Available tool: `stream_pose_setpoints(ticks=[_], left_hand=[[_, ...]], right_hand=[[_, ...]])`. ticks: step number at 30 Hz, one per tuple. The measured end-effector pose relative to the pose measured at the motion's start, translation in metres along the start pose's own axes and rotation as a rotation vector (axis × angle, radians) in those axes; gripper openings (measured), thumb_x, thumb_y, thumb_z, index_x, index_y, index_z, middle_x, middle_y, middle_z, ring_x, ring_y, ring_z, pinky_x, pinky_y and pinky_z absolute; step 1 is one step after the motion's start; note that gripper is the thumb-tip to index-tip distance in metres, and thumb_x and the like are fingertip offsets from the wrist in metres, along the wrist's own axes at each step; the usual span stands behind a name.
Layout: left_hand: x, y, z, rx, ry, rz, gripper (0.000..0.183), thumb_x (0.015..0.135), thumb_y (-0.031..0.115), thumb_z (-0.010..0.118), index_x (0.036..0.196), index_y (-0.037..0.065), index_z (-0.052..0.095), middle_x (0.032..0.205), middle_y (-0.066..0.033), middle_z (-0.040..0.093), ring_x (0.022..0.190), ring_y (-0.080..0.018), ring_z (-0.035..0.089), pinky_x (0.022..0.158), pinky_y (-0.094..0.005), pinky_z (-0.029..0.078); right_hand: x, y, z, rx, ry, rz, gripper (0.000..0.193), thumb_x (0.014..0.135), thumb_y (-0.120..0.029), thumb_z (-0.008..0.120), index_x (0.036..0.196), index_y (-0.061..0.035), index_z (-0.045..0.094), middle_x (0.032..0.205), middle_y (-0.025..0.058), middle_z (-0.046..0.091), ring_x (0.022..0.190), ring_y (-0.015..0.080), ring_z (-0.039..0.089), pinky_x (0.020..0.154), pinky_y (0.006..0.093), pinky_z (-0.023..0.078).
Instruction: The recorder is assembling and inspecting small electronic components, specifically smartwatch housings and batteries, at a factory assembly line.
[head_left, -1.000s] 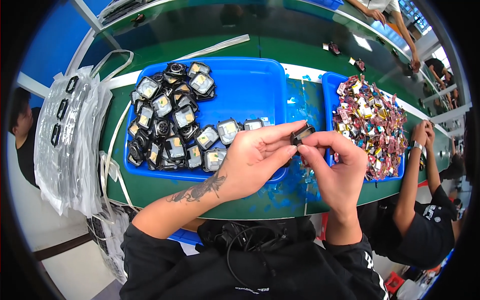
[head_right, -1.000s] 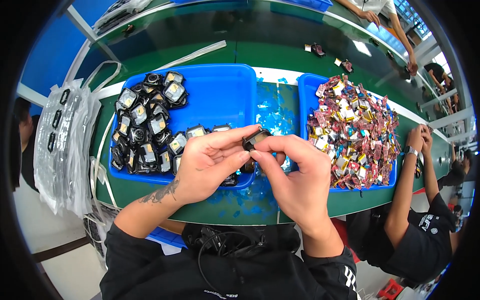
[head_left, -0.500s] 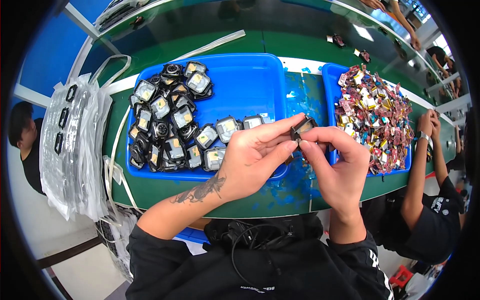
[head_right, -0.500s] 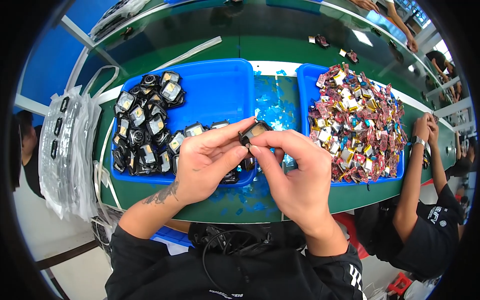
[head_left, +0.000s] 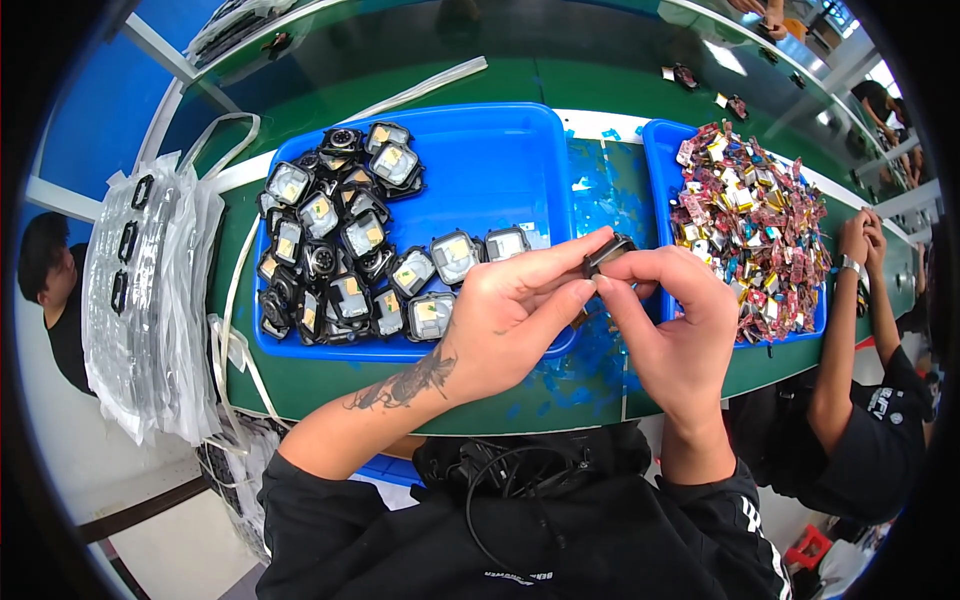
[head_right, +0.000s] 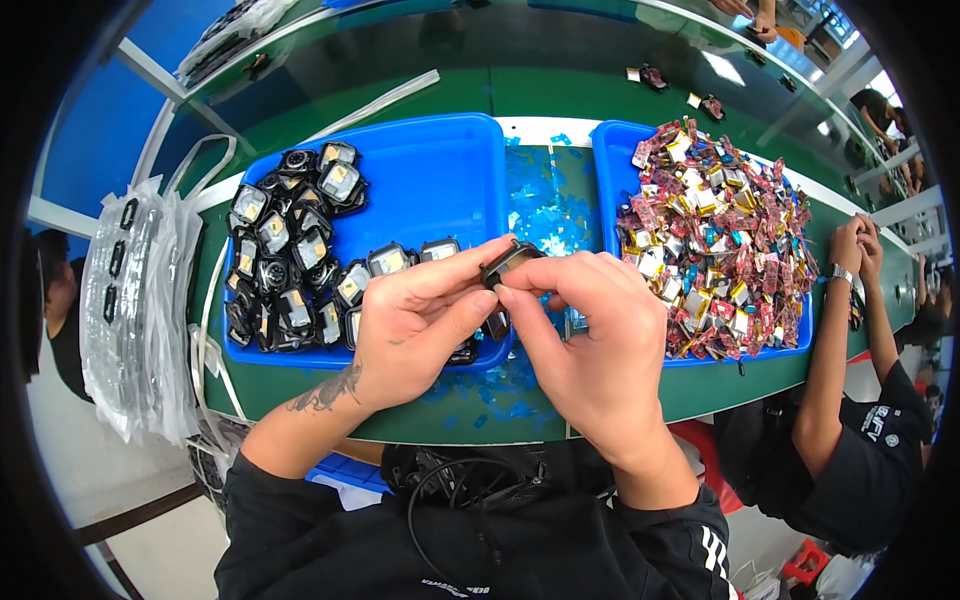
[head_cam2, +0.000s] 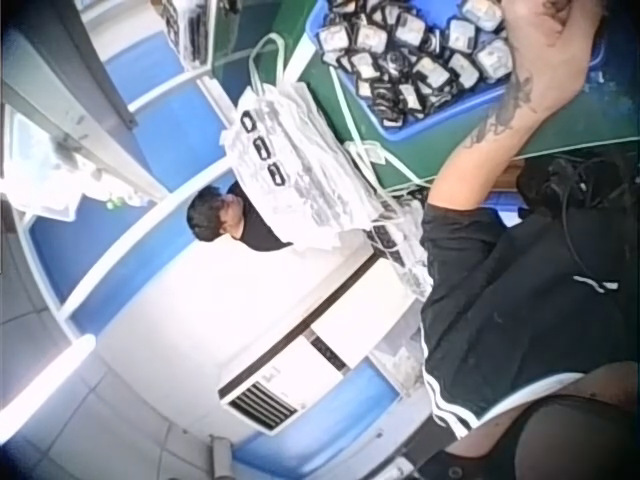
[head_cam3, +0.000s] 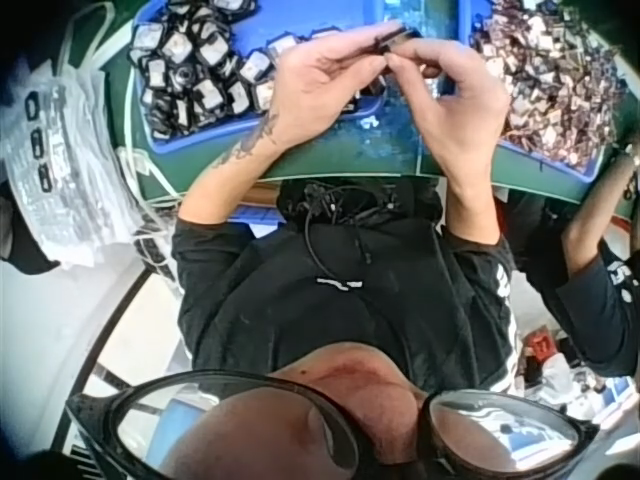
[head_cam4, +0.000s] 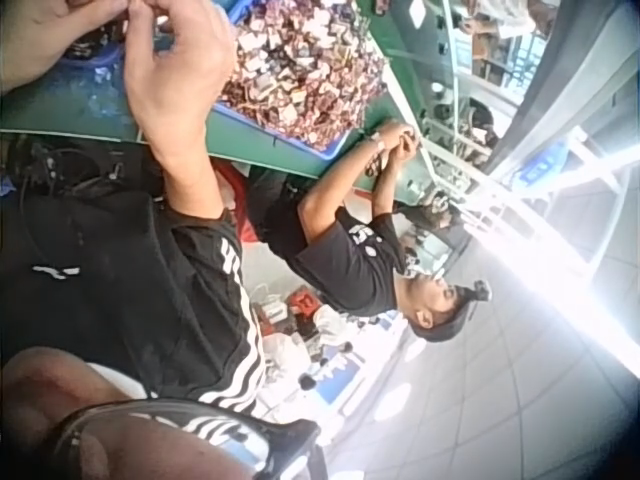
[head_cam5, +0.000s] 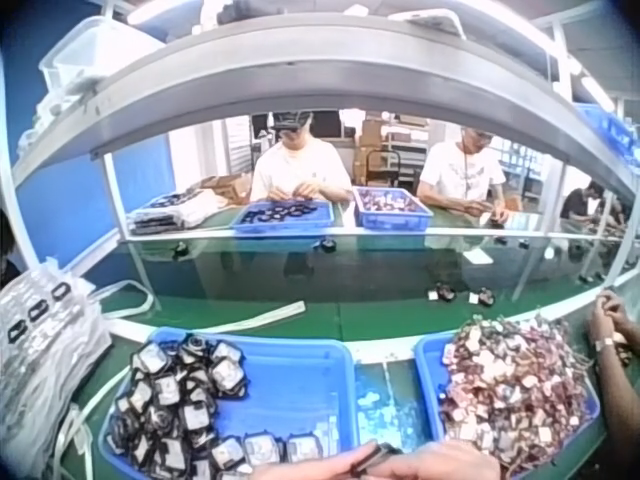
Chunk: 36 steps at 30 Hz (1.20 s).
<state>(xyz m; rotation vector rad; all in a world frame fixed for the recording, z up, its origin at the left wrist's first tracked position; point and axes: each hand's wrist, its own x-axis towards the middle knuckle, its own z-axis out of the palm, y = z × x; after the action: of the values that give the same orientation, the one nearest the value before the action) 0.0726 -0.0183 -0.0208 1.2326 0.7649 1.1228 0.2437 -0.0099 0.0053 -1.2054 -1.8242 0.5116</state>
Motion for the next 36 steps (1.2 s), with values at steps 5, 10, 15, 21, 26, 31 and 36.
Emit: stream_pose_setpoints(ticks=[5, 10, 15, 21, 26, 31, 36], left_hand=[[-0.001, -0.002, 0.000, 0.036, 0.010, -0.038, 0.040, 0.096, -0.003, 0.054, 0.136, -0.008, 0.049, 0.129, -0.0148, 0.060, 0.112, -0.0137, 0.059, 0.098, -0.0272, 0.047], [-0.001, -0.004, 0.000, 0.065, 0.005, -0.044, 0.040, 0.096, -0.003, 0.052, 0.136, -0.008, 0.050, 0.129, -0.0140, 0.060, 0.112, -0.0129, 0.059, 0.096, -0.0262, 0.047], [-0.001, 0.012, 0.000, 0.150, -0.045, -0.134, 0.040, 0.097, -0.004, 0.050, 0.136, -0.007, 0.050, 0.128, -0.0136, 0.061, 0.111, -0.0123, 0.059, 0.095, -0.0256, 0.048], [0.000, -0.002, 0.004, -0.050, 0.021, -0.034, 0.040, 0.098, -0.001, 0.050, 0.137, -0.006, 0.048, 0.125, -0.0138, 0.062, 0.111, -0.0131, 0.060, 0.093, -0.0265, 0.049], [0.006, 0.002, -0.001, -0.159, 0.092, 0.035, 0.039, 0.097, -0.003, 0.048, 0.137, -0.004, 0.045, 0.120, -0.0132, 0.063, 0.110, -0.0132, 0.060, 0.094, -0.0269, 0.048], [0.006, 0.014, -0.008, 0.503, 0.001, 0.280, 0.026, 0.090, -0.006, 0.057, 0.113, -0.002, 0.068, 0.120, -0.0181, 0.063, 0.103, -0.0204, 0.065, 0.086, -0.0288, 0.054], [0.006, 0.009, -0.008, 0.727, -0.010, 0.467, 0.033, 0.079, -0.006, 0.069, 0.111, 0.000, 0.069, 0.115, -0.0168, 0.066, 0.092, -0.0238, 0.069, 0.075, -0.0296, 0.057]], right_hand=[[-0.001, 0.000, 0.001, -0.052, 0.015, -0.039, 0.014, 0.071, -0.001, 0.077, 0.079, -0.0078, 0.068, 0.072, 0.0041, 0.066, 0.064, 0.0209, 0.061, 0.062, 0.0331, 0.044], [0.001, -0.003, -0.005, -0.191, 0.008, -0.136, 0.016, 0.068, -0.002, 0.079, 0.077, -0.0103, 0.069, 0.071, 0.0027, 0.061, 0.068, 0.0219, 0.059, 0.068, 0.0350, 0.042], [0.002, 0.000, -0.006, -0.084, 0.139, -0.116, 0.033, 0.060, 0.002, 0.082, 0.078, -0.0056, 0.055, 0.082, 0.0078, 0.050, 0.084, 0.0266, 0.054, 0.074, 0.0362, 0.043], [-0.003, 0.017, 0.001, 0.199, 0.065, 0.063, 0.033, 0.068, 0.004, 0.079, 0.089, -0.0019, 0.054, 0.094, 0.0087, 0.054, 0.089, 0.0213, 0.055, 0.079, 0.0320, 0.047], [-0.020, 0.005, -0.015, 0.620, -0.099, 0.398, 0.028, 0.079, 0.008, 0.072, 0.104, 0.0010, 0.061, 0.100, 0.0056, 0.062, 0.094, 0.0105, 0.061, 0.082, 0.0266, 0.055], [-0.020, 0.008, -0.010, 0.691, -0.050, 0.371, 0.015, 0.086, 0.010, 0.066, 0.100, 0.0049, 0.064, 0.093, 0.0071, 0.066, 0.085, 0.0093, 0.065, 0.075, 0.0214, 0.056], [-0.019, 0.007, -0.015, 0.760, -0.161, 0.372, 0.014, 0.086, 0.009, 0.066, 0.100, 0.0057, 0.065, 0.093, 0.0081, 0.067, 0.086, 0.0094, 0.065, 0.076, 0.0215, 0.054]])
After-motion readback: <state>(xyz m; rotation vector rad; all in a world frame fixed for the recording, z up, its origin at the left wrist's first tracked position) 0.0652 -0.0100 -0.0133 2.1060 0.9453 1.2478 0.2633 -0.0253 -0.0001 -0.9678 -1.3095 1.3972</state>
